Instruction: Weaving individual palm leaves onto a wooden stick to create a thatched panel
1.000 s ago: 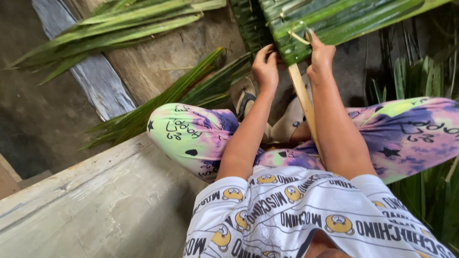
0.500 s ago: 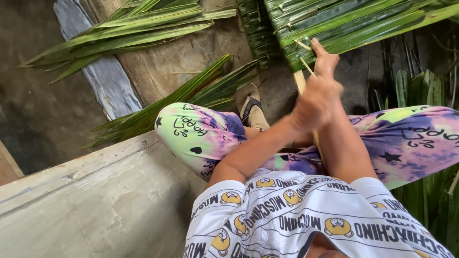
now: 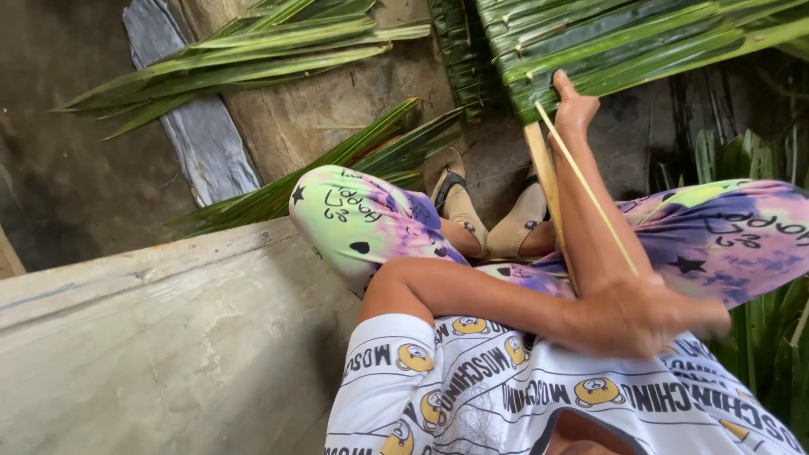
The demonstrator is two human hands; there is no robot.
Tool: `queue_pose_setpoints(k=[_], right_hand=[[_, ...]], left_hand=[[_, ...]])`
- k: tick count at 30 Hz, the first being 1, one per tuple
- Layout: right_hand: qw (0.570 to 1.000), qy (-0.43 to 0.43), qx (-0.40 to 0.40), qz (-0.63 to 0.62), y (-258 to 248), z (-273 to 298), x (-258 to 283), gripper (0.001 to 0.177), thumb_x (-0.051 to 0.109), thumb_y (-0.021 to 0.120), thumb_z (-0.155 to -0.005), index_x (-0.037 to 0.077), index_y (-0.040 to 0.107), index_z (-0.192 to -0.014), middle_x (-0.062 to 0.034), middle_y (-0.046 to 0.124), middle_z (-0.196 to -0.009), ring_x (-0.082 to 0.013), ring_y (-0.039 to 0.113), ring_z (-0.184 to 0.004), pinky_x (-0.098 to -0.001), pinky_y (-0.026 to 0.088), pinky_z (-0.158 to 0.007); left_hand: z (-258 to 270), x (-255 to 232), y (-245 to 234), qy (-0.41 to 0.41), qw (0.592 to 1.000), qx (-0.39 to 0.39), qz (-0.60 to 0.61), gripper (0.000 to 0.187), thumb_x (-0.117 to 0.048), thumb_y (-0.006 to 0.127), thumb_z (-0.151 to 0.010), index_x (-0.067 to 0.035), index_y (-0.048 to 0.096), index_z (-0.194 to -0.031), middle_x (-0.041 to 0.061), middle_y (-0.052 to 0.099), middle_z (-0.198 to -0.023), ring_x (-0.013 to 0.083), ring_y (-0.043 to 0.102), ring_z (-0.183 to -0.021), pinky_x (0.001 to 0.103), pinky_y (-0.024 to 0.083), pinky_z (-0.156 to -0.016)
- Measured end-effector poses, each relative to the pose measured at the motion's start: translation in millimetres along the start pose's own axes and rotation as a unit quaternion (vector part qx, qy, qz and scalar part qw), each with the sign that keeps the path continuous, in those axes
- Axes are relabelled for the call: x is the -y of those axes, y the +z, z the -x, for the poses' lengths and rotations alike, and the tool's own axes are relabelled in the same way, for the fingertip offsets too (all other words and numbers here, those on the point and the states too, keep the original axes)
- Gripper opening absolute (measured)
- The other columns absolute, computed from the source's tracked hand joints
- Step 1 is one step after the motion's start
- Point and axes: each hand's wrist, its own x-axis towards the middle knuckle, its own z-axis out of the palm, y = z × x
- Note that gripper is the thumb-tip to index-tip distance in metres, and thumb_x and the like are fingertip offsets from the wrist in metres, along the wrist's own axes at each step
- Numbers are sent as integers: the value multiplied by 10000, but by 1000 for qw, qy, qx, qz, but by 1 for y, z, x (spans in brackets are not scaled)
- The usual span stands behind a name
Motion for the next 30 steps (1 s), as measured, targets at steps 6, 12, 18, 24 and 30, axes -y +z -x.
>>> queue_pose_setpoints(k=[6,12,18,24,30], right_hand=[[998,-59,7,-17,-1,-4,-4,321,60,856,-812,-67,731,-1079,-87,786,-993,-166,744,-833,-284,625,-803],[997,-67,8,36,-8,-18,-14,328,147,872,-798,-88,762,-1000,-84,793,-951,-149,742,-787,-261,626,-744],[996,61,-44,-37,-17,-46,-36,748,276,1064,-713,-183,662,-1146,-320,739,-1049,-349,779,-931,-518,641,-770],[987,34,86,128,-48,-12,-36,706,771,626,-952,276,589,-1454,-85,715,-1134,-137,769,-1020,-258,655,-926],[917,274,240,160,-92,82,21,623,613,739,-925,4,659,-1033,-208,721,-794,-253,708,-514,-333,580,-415]], left_hand=[[18,-47,-10,99,992,34,67,363,49,537,-788,-218,463,-1022,-10,536,-566,226,554,-505,419,458,-615],[21,-39,-40,140,986,14,89,302,11,582,-884,-212,498,-1068,-25,596,-668,159,575,-531,394,456,-606],[32,-69,-156,58,992,-61,94,761,-222,625,-1017,-130,229,-1660,74,253,-1770,252,324,-1655,365,289,-1401],[43,-46,-165,55,987,-132,71,965,-322,810,-919,-141,253,-1684,177,309,-1703,319,296,-1586,471,288,-1309],[54,-20,-176,61,972,-145,174,621,-444,701,-997,-165,552,-1532,112,640,-1431,199,573,-1373,388,472,-1166]])
